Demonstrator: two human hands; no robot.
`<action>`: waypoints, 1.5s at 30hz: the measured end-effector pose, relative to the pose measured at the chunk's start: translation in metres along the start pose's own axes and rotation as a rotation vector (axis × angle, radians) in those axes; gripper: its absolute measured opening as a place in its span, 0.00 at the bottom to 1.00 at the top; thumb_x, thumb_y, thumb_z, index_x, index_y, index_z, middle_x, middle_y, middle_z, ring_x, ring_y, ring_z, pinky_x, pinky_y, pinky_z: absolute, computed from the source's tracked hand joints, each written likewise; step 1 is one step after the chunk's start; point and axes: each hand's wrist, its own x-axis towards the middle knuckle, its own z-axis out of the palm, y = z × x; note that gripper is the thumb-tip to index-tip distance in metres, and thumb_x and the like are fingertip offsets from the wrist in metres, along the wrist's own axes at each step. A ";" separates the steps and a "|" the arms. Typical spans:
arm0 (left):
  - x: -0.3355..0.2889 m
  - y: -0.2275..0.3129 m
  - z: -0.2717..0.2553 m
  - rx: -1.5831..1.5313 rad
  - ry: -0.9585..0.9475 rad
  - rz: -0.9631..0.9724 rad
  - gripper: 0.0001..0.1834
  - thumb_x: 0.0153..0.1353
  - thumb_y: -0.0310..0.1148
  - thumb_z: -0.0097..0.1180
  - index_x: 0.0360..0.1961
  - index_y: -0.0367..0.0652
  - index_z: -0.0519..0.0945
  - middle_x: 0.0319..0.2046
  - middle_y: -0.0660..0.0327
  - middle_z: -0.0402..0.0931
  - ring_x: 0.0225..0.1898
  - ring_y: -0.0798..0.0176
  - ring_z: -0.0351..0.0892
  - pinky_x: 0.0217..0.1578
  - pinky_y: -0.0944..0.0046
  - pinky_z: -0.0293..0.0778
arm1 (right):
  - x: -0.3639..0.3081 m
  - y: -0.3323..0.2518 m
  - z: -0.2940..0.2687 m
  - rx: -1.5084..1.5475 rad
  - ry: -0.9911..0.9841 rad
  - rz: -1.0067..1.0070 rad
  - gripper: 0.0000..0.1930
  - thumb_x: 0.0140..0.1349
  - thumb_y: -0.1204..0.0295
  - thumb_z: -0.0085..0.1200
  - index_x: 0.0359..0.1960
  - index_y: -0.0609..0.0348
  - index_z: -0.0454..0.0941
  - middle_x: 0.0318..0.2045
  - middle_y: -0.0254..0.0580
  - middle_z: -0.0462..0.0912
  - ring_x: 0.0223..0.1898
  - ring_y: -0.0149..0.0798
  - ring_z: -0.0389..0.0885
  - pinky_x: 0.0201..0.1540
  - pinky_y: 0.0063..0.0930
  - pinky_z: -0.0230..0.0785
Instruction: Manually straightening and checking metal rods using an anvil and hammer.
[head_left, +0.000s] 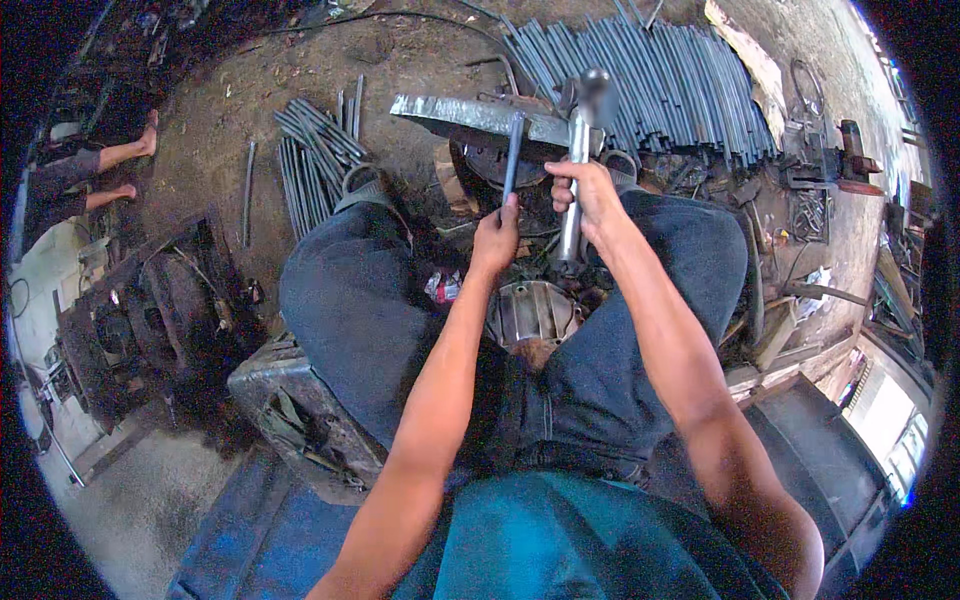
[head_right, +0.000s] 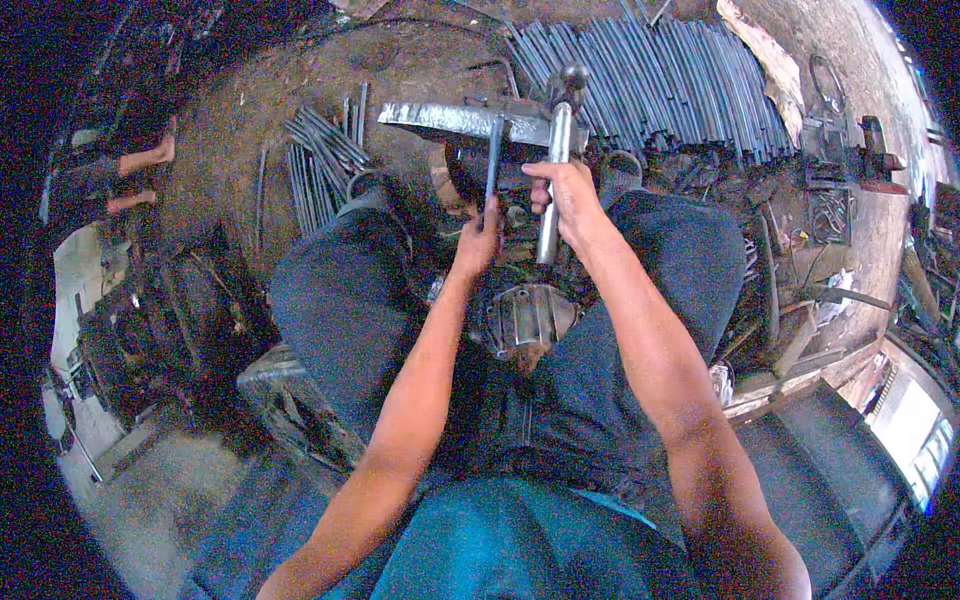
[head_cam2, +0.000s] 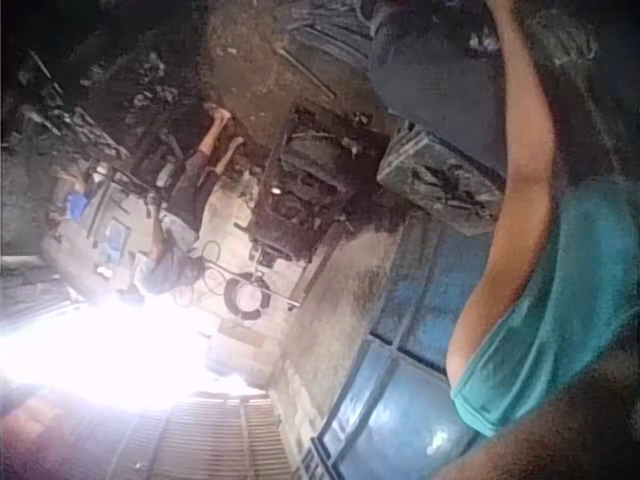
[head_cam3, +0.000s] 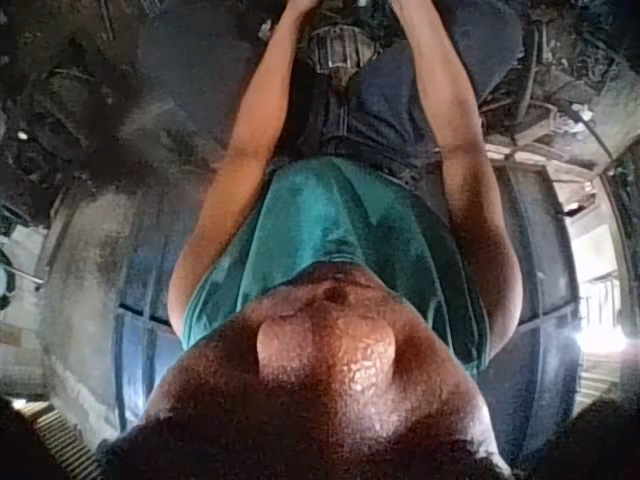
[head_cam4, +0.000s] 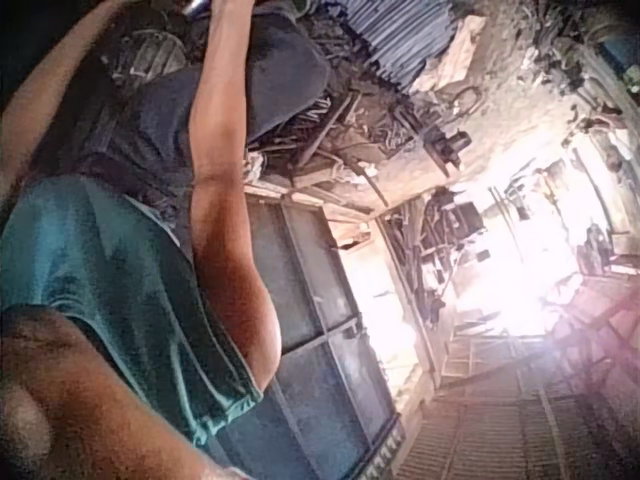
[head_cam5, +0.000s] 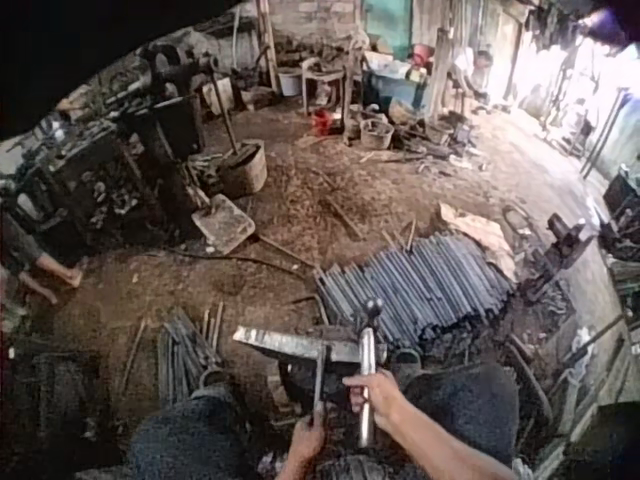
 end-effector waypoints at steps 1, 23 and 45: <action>0.000 0.002 0.001 0.001 -0.004 -0.002 0.36 0.63 0.60 0.39 0.20 0.31 0.71 0.16 0.58 0.68 0.23 0.65 0.66 0.28 0.60 0.66 | 0.002 0.001 0.001 0.001 0.005 0.002 0.11 0.52 0.75 0.57 0.25 0.54 0.64 0.15 0.28 0.64 0.13 0.25 0.62 0.17 0.22 0.56; 0.001 0.006 0.011 0.095 0.043 0.021 0.36 0.63 0.59 0.40 0.24 0.29 0.74 0.20 0.44 0.73 0.27 0.52 0.75 0.35 0.53 0.69 | 0.012 0.012 0.006 -0.378 0.186 -0.179 0.10 0.53 0.71 0.59 0.26 0.61 0.69 0.13 0.33 0.67 0.12 0.29 0.66 0.13 0.25 0.59; -0.078 -0.011 -0.049 0.177 0.056 0.080 0.34 0.63 0.58 0.41 0.33 0.29 0.73 0.25 0.54 0.73 0.31 0.62 0.70 0.37 0.61 0.67 | 0.009 0.007 0.002 -0.764 0.365 -0.202 0.14 0.44 0.71 0.48 0.32 0.68 0.76 0.28 0.62 0.80 0.33 0.54 0.82 0.39 0.44 0.72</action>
